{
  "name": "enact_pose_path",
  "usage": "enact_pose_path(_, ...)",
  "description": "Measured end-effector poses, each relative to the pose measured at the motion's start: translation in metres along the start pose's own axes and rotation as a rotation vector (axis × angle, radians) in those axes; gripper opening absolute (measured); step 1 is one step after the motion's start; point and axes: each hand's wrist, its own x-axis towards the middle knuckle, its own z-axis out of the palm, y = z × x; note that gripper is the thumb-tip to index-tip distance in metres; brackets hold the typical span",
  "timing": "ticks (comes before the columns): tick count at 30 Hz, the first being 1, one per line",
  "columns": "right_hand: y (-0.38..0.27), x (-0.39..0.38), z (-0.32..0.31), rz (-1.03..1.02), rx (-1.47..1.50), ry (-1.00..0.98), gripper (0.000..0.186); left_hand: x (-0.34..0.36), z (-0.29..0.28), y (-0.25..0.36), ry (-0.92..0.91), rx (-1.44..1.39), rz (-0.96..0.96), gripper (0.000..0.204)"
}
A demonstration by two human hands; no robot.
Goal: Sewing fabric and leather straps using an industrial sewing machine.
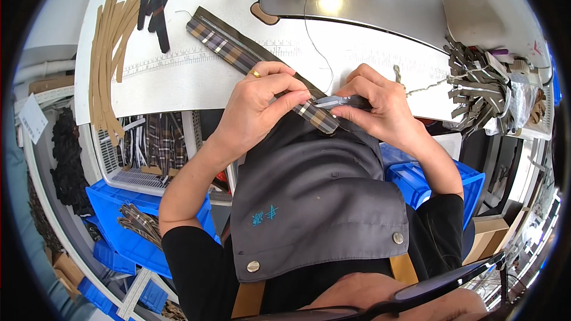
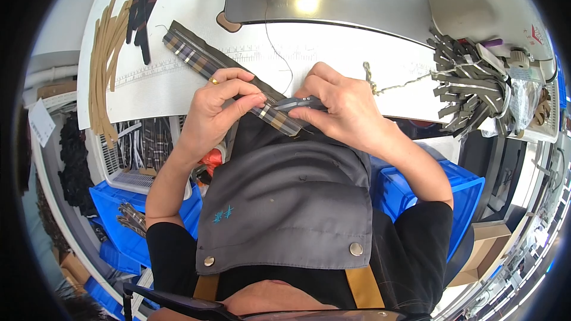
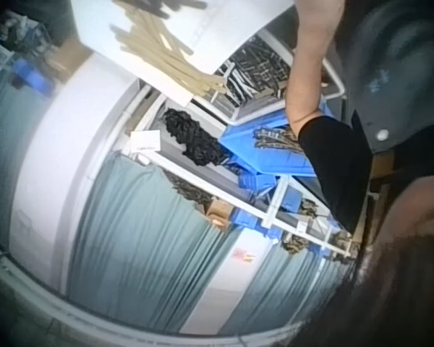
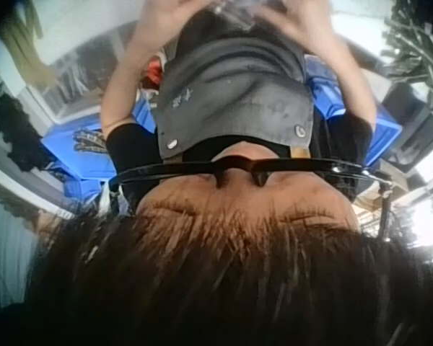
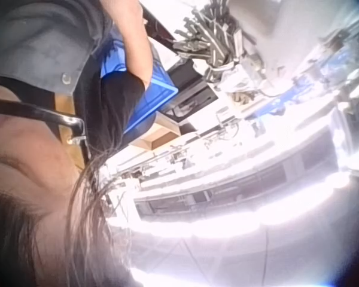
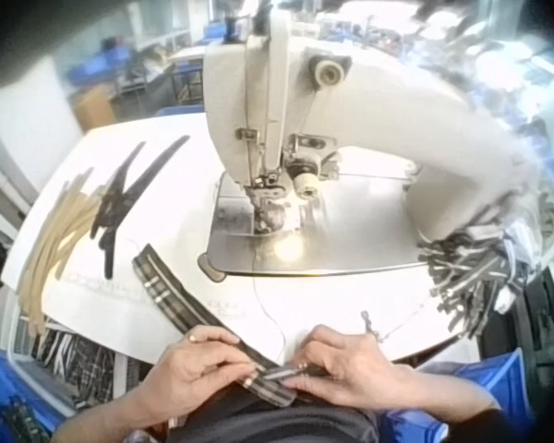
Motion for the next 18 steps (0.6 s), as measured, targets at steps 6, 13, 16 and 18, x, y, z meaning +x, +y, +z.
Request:
enact_pose_path(6, -0.001, 0.007, 0.001, -0.048, -0.025, -0.008, 0.024, 0.001, -0.001, 0.002, -0.012, -0.005, -0.008, 0.008)
enact_pose_path(13, 0.003, 0.010, 0.005, -0.129, -0.054, 0.039, 0.021, 0.001, 0.001, 0.002, -0.009, -0.017, -0.061, 0.008)
enact_pose_path(16, 0.003, 0.013, 0.005, -0.154, -0.064, 0.032, 0.020, 0.000, 0.002, 0.001, -0.001, -0.021, -0.071, 0.009)
enact_pose_path(18, 0.002, 0.015, 0.004, -0.200, -0.056, 0.029, 0.020, 0.000, 0.003, 0.000, 0.022, -0.049, -0.108, 0.009)
